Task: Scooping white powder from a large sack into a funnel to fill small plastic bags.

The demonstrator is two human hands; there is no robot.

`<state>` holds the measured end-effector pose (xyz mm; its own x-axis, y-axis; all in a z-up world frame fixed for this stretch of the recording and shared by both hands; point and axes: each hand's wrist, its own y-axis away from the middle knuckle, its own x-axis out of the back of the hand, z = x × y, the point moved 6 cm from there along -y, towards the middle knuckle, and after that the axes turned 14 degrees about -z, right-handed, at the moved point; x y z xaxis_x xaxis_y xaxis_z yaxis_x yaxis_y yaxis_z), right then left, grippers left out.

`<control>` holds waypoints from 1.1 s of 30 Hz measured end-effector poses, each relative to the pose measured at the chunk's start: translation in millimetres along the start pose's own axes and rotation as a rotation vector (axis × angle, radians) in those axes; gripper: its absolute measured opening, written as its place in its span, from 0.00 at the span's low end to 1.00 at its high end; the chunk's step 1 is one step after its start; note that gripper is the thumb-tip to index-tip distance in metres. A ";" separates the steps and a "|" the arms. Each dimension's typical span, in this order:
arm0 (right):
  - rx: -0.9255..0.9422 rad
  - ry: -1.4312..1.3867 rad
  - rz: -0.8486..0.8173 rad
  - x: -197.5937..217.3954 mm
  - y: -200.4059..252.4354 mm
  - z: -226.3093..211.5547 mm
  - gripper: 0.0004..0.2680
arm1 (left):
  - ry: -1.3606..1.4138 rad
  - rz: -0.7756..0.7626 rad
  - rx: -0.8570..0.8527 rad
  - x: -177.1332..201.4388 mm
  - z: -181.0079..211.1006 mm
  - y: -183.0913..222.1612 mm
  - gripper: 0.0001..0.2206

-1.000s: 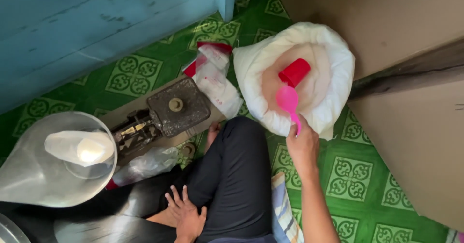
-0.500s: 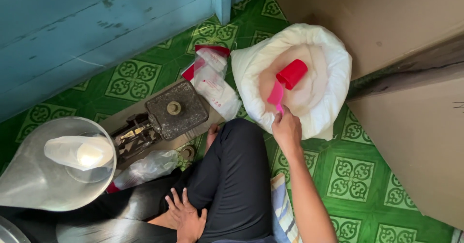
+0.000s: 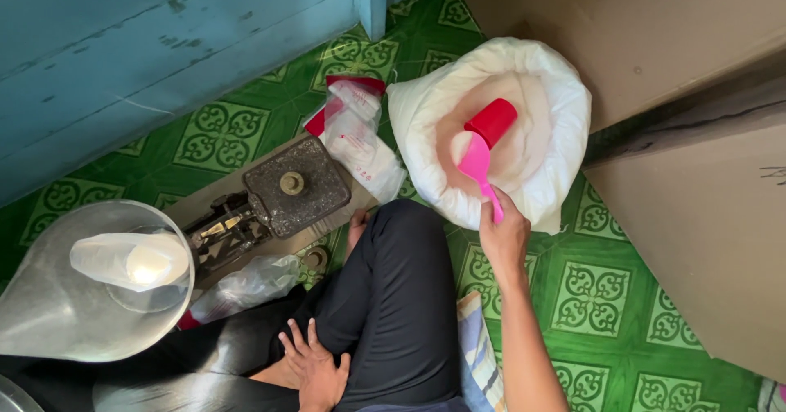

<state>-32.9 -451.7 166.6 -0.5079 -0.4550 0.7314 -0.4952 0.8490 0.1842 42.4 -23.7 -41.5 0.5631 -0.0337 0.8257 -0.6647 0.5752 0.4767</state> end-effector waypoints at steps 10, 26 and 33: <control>-0.115 -0.433 -0.026 -17.9 1.1 51.1 0.11 | -0.024 -0.052 0.050 0.4 0.1 -1.3 0.49; 0.005 -0.037 0.148 3.2 21.9 18.0 0.11 | 0.021 -0.047 0.034 6.6 3.5 0.6 0.48; -0.079 -0.106 0.147 -8.4 21.9 35.4 0.11 | 0.006 -0.051 0.057 6.8 3.7 0.8 0.48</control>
<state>-64.4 -438.8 141.3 -0.6441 -0.3468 0.6818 -0.3557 0.9249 0.1344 43.9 -26.5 -34.4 0.6001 -0.0565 0.7979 -0.6616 0.5256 0.5348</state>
